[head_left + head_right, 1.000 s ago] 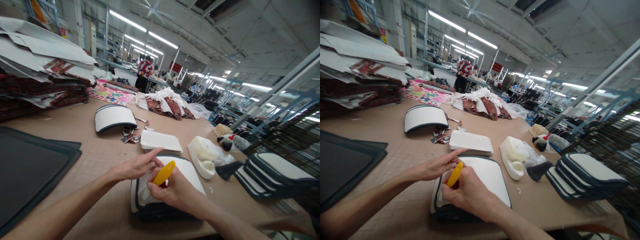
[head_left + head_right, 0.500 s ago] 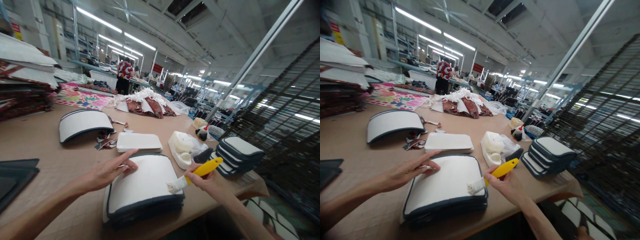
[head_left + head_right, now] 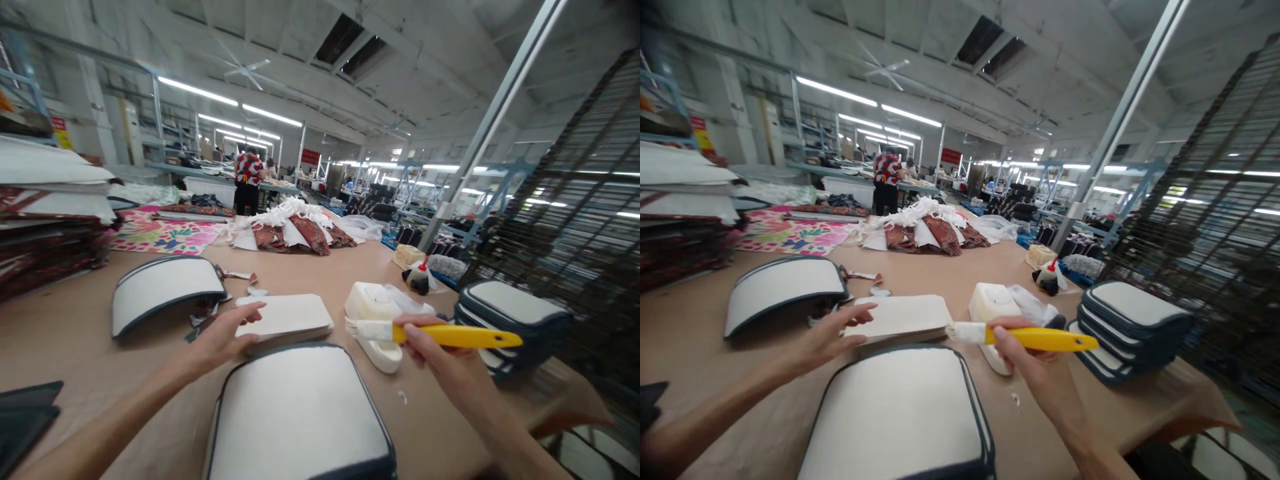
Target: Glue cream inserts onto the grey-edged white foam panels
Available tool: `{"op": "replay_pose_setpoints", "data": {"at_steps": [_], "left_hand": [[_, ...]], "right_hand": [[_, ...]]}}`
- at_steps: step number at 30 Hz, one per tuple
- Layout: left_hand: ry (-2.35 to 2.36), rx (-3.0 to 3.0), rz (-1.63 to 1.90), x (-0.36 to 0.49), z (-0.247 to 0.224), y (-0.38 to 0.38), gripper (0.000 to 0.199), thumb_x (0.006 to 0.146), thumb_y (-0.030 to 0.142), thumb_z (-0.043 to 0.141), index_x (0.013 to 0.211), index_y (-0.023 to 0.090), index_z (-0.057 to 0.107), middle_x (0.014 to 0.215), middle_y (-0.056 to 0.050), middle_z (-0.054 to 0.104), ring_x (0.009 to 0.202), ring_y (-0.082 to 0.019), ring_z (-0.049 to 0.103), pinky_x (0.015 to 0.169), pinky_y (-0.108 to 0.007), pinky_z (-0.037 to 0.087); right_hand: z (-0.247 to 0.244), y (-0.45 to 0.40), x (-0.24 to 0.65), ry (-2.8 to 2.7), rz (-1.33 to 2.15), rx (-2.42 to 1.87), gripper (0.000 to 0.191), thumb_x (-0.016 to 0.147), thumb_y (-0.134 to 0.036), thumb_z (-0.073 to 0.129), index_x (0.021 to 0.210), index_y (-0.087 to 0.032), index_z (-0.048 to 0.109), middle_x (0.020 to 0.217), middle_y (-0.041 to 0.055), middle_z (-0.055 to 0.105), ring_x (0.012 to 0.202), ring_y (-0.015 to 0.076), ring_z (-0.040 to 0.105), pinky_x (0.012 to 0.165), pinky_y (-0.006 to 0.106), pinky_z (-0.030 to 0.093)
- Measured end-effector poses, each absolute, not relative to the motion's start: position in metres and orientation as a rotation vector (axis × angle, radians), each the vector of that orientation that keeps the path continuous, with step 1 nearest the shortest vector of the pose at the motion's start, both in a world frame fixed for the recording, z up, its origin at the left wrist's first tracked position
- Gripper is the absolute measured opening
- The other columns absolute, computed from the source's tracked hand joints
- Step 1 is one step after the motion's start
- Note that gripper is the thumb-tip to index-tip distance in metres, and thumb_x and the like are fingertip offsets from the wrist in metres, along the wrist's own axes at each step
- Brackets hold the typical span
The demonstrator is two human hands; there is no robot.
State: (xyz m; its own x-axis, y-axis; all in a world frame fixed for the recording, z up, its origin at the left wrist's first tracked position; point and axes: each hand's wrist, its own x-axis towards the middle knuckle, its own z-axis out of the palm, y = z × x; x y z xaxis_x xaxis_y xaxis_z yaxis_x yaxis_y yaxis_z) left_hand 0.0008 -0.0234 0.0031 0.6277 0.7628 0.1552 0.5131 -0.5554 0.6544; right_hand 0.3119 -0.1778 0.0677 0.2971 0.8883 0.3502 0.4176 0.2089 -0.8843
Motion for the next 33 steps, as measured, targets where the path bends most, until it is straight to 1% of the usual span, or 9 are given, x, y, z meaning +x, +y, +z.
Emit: {"op": "replay_pose_setpoints", "data": {"at_steps": [3,6,11,16,19,22,27,29,33], "left_hand": [[1.073,2.433,0.471,0.002,-0.015,0.006,0.069,0.068,0.025,0.065,0.130,0.015,0.037,0.117,-0.014,0.052,0.109,-0.030,0.047,0.096,-0.044,0.034],[1.039,2.429,0.370,-0.002,-0.029,0.023,0.074,0.063,0.022,0.069,0.131,0.016,0.038,0.110,-0.011,0.056,0.099,-0.027,0.053,0.088,-0.037,0.040],[0.954,2.417,0.310,-0.012,-0.031,0.037,0.066,0.069,0.023,0.065,0.130,0.017,0.040,0.104,-0.008,0.058,0.096,-0.024,0.054,0.085,-0.031,0.040],[0.872,2.421,0.344,-0.019,-0.029,0.044,0.052,0.075,0.024,0.056,0.125,0.020,0.043,0.099,-0.006,0.061,0.092,-0.022,0.055,0.083,-0.030,0.041],[0.863,2.427,0.439,-0.017,-0.035,0.044,0.041,0.072,0.014,0.050,0.112,0.019,0.050,0.091,-0.004,0.059,0.082,-0.019,0.055,0.077,-0.029,0.041],[0.910,2.386,0.569,-0.014,-0.037,0.046,0.026,0.062,0.009,0.048,0.086,0.017,0.053,0.081,-0.002,0.054,0.072,-0.018,0.052,0.068,-0.029,0.041],[1.031,2.162,0.882,-0.024,0.005,0.046,0.004,0.072,0.020,0.047,0.075,0.018,0.046,0.091,-0.004,0.054,0.080,-0.018,0.054,0.069,-0.028,0.043],[1.021,1.999,1.017,-0.034,0.035,0.036,0.012,0.078,0.030,0.049,0.078,0.018,0.045,0.093,-0.002,0.055,0.079,-0.016,0.056,0.067,-0.026,0.044],[0.705,1.477,1.153,-0.046,0.074,-0.009,0.028,0.067,0.030,0.071,0.086,0.018,0.054,0.076,0.002,0.059,0.073,-0.015,0.058,0.067,-0.025,0.045]], "right_hand": [[0.070,-0.138,0.296,-1.479,0.738,-1.254,0.029,0.085,-0.039,0.052,0.109,-0.023,0.054,0.068,-0.0015,0.060,0.054,0.0112,0.056,0.058,0.025,0.045],[0.060,-0.099,0.288,-1.589,0.819,-1.203,0.031,0.088,-0.038,0.045,0.114,-0.022,0.051,0.072,0.0001,0.063,0.050,0.0115,0.058,0.056,0.027,0.047],[0.027,-0.051,0.291,-1.848,0.758,-1.328,0.024,0.083,-0.035,0.052,0.101,-0.020,0.058,0.085,0.0050,0.064,0.068,0.0154,0.061,0.065,0.029,0.048],[0.002,-0.030,0.299,-2.137,0.636,-1.495,0.034,0.076,-0.030,0.059,0.108,-0.019,0.056,0.094,0.0076,0.065,0.081,0.0202,0.062,0.071,0.033,0.047],[-0.008,-0.021,0.300,-2.218,0.441,-1.484,0.046,0.065,-0.021,0.068,0.110,-0.020,0.058,0.098,0.0083,0.065,0.090,0.0253,0.060,0.080,0.039,0.044],[-0.014,-0.008,0.298,-2.216,0.231,-1.467,0.042,0.061,-0.008,0.063,0.100,-0.022,0.063,0.092,0.0064,0.065,0.089,0.0255,0.059,0.082,0.040,0.042],[0.020,-0.010,0.297,-1.980,0.135,-1.516,0.027,0.078,-0.020,0.050,0.104,-0.019,0.058,0.079,0.0047,0.060,0.071,0.0200,0.058,0.068,0.034,0.046],[0.049,-0.027,0.297,-1.806,0.127,-1.493,0.032,0.076,-0.030,0.057,0.107,-0.022,0.056,0.078,0.0019,0.059,0.064,0.0171,0.056,0.062,0.031,0.047],[0.097,-0.079,0.294,-1.470,0.344,-1.438,0.048,0.061,-0.037,0.071,0.107,-0.031,0.058,0.087,0.0004,0.061,0.075,0.0176,0.058,0.069,0.030,0.049]]}}
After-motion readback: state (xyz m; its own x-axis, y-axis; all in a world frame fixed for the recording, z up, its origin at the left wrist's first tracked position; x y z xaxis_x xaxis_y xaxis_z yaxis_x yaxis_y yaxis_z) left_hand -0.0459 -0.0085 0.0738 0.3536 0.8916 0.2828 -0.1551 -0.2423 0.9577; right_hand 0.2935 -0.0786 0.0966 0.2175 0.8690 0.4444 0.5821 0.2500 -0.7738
